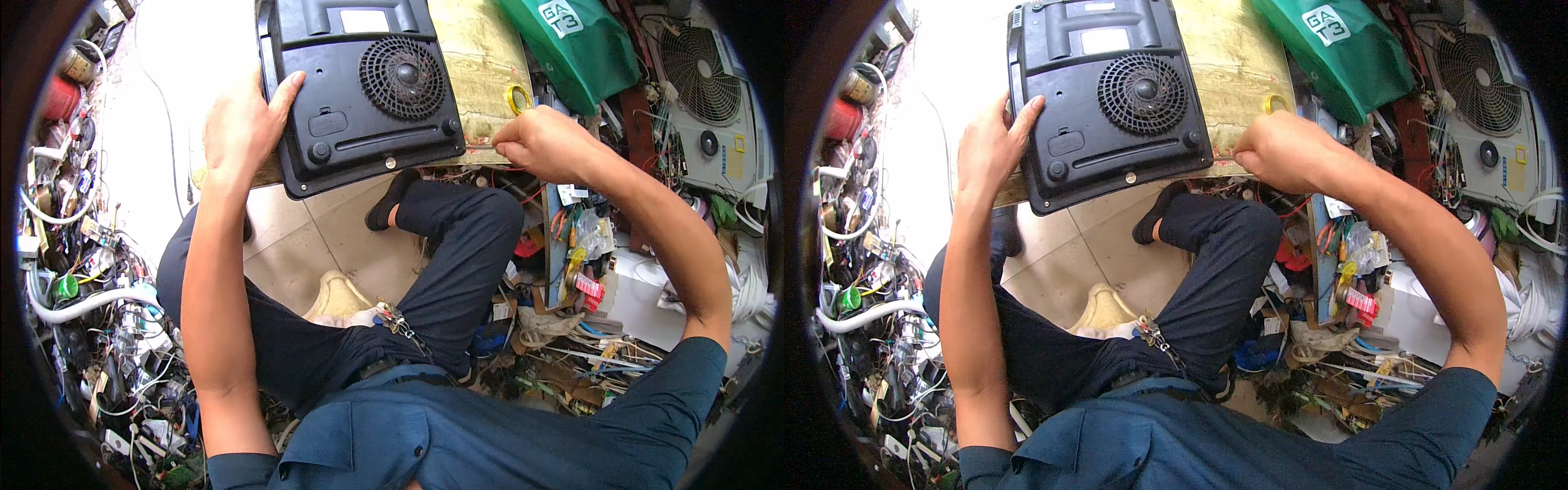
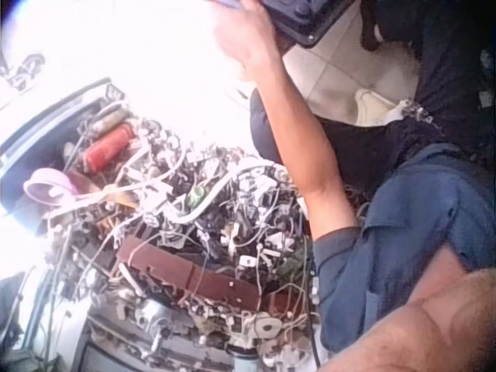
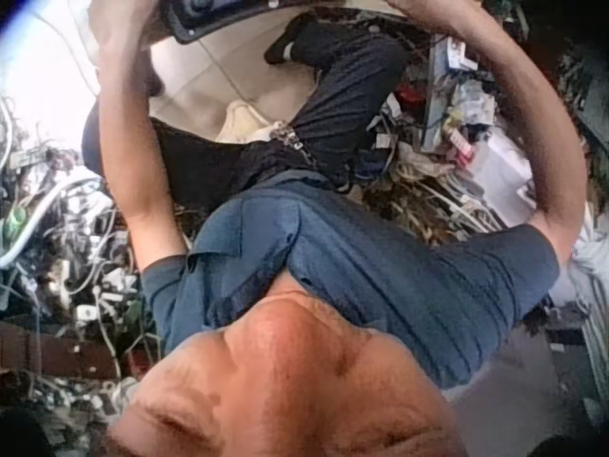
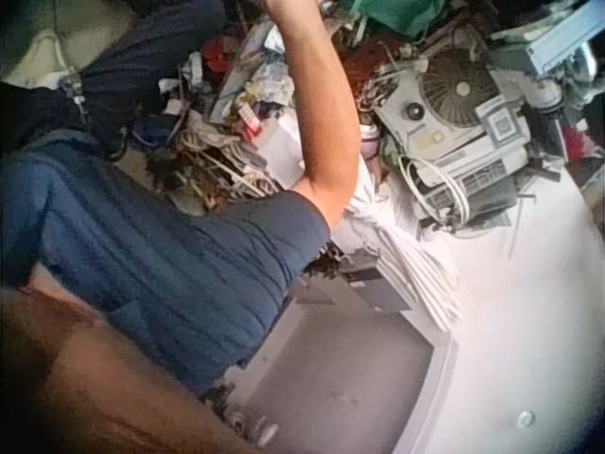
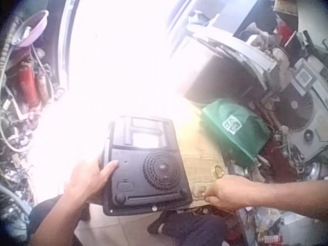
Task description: The person tests a Haier induction cooktop by pressing buttons and plugging it into a power strip. They then flip the cooktop over and use a screwdriver to remove screws from the back panel.
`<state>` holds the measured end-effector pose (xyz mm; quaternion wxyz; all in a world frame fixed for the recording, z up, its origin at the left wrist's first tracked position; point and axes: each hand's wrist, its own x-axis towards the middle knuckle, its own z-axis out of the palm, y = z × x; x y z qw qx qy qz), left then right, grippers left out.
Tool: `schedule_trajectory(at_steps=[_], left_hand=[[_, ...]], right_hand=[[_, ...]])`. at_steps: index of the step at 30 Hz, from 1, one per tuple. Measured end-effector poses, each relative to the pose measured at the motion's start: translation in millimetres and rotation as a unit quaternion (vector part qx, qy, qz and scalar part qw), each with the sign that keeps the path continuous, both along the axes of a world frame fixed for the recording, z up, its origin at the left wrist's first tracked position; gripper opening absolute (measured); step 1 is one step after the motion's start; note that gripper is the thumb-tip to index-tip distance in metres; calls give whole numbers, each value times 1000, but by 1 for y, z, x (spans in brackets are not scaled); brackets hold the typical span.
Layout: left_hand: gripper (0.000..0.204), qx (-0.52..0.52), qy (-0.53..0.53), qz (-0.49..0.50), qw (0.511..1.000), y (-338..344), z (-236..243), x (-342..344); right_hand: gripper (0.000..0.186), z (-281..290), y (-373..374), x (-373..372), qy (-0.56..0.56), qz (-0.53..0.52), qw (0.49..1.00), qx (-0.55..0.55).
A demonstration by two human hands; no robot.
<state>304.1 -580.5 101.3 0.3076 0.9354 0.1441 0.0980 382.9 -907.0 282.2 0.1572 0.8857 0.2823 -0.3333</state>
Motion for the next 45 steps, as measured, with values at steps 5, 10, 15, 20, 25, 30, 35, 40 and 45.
schedule_trajectory(at_steps=[5, 10, 15, 20, 25, 30, 35, 40, 45], left_hand=[[61, 2, 26, 3, 1000, 0, 3, -1], [65, -8, 51, 2, 999, 2, 8, 1], [65, -10, 35, -4, 999, 2, 3, 2], [63, -3, 40, 7, 999, -1, 6, 1], [58, -3, 50, 2, 999, -2, 9, 1], [56, 10, 29, -1, 1000, -1, 4, -1], [56, -12, 32, -4, 999, -2, 4, 0], [57, 8, 18, -10, 1000, 0, 3, 3], [59, -19, 45, -14, 999, -1, 9, 4]], right_hand=[[13, 8, 15, -8, -58, 272, 959, -54], [11, 11, 28, -2, -51, 436, 897, -46], [24, 2, 31, 2, -58, 104, 993, 4], [30, 3, 23, 16, 98, -186, 977, -31], [25, -7, -1, 6, 43, -65, 996, 53], [17, -1, 5, -17, -51, 127, 989, -60], [14, 2, 1, -11, -66, 272, 959, -49], [20, 3, 6, 7, -48, 247, 967, -43], [27, -7, 7, 3, -23, 88, 995, -40]])
